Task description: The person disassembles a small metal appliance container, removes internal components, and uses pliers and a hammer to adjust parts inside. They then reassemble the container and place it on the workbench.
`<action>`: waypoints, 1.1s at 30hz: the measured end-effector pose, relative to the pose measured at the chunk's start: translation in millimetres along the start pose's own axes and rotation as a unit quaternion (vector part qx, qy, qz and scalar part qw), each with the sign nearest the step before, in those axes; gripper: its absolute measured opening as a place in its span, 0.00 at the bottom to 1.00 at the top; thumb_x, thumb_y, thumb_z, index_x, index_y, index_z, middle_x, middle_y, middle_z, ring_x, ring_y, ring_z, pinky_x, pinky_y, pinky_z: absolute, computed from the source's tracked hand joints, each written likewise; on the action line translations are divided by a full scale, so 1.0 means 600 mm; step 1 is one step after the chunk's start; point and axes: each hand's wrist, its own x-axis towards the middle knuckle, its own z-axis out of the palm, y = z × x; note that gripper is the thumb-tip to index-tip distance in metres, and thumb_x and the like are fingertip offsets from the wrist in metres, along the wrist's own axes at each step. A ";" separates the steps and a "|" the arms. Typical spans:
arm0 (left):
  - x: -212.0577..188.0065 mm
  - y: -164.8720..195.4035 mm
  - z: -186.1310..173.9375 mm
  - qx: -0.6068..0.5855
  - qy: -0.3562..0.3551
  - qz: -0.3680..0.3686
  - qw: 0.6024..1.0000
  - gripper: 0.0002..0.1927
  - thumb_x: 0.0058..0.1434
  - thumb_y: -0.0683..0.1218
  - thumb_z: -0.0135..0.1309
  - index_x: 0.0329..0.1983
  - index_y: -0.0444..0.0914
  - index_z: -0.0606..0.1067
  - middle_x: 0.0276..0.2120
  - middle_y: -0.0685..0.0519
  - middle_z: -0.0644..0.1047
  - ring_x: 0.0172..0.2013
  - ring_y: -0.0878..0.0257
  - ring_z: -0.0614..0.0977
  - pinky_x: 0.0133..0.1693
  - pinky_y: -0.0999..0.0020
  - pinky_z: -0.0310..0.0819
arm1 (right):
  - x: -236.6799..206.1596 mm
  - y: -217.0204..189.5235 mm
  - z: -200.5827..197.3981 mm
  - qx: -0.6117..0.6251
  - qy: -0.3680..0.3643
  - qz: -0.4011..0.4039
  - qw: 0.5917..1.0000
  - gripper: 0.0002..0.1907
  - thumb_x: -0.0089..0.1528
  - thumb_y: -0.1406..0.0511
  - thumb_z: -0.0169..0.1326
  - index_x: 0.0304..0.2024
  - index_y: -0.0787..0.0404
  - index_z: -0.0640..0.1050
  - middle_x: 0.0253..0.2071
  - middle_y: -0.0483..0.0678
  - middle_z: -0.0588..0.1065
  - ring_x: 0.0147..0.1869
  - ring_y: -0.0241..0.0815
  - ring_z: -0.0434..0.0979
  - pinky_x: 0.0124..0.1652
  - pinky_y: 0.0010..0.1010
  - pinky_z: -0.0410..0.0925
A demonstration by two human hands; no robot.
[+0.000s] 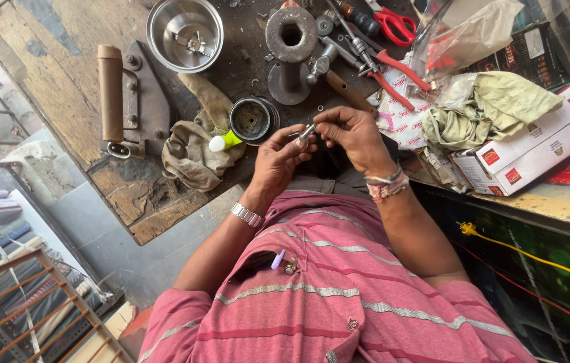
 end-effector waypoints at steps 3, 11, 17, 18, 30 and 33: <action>0.004 0.003 0.016 -0.025 -0.037 -0.011 0.999 0.17 0.68 0.37 0.56 0.59 0.30 0.73 0.46 0.39 0.81 0.44 0.54 0.85 0.45 0.65 0.82 | -0.016 -0.021 0.013 -0.042 0.024 -0.030 0.998 0.09 0.66 0.69 0.60 0.49 0.65 0.81 0.39 0.42 0.79 0.37 0.26 0.74 0.37 0.17 0.69; -0.006 0.018 0.024 -0.024 -0.080 -0.047 0.995 0.17 0.65 0.36 0.57 0.58 0.30 0.74 0.46 0.40 0.82 0.42 0.53 0.85 0.43 0.66 0.82 | -0.046 -0.079 0.028 -0.160 -0.032 -0.139 0.977 0.07 0.66 0.70 0.60 0.47 0.63 0.82 0.42 0.41 0.77 0.46 0.30 0.78 0.46 0.20 0.72; -0.020 0.028 0.033 0.061 -0.116 -0.034 0.991 0.17 0.65 0.36 0.60 0.57 0.28 0.75 0.45 0.42 0.82 0.42 0.57 0.85 0.42 0.69 0.80 | -0.064 -0.152 0.020 -0.324 -0.108 -0.184 0.922 0.09 0.61 0.68 0.66 0.43 0.61 0.83 0.39 0.44 0.79 0.46 0.38 0.77 0.47 0.29 0.69; -0.023 0.031 0.038 0.088 -0.120 -0.028 0.988 0.17 0.65 0.36 0.60 0.57 0.28 0.75 0.45 0.43 0.82 0.42 0.58 0.85 0.42 0.70 0.79 | -0.067 -0.160 0.022 -0.349 -0.123 -0.187 0.910 0.09 0.60 0.67 0.67 0.43 0.60 0.84 0.39 0.45 0.79 0.46 0.39 0.78 0.48 0.30 0.69; -0.041 0.126 0.050 0.246 -0.045 0.219 0.943 0.14 0.68 0.32 0.55 0.56 0.31 0.76 0.45 0.46 0.83 0.42 0.66 0.84 0.46 0.73 0.81 | 0.144 -0.096 -0.018 -0.277 0.130 -0.205 0.930 0.19 0.61 0.69 0.66 0.55 0.61 0.79 0.50 0.48 0.79 0.50 0.37 0.80 0.51 0.30 0.76; -0.023 0.135 0.044 0.327 0.001 0.294 0.898 0.15 0.67 0.30 0.55 0.56 0.30 0.76 0.49 0.47 0.82 0.47 0.68 0.83 0.51 0.75 0.78 | 0.245 -0.052 -0.011 -0.399 0.168 -0.229 0.872 0.23 0.57 0.70 0.66 0.55 0.61 0.78 0.46 0.52 0.77 0.48 0.47 0.78 0.50 0.36 0.73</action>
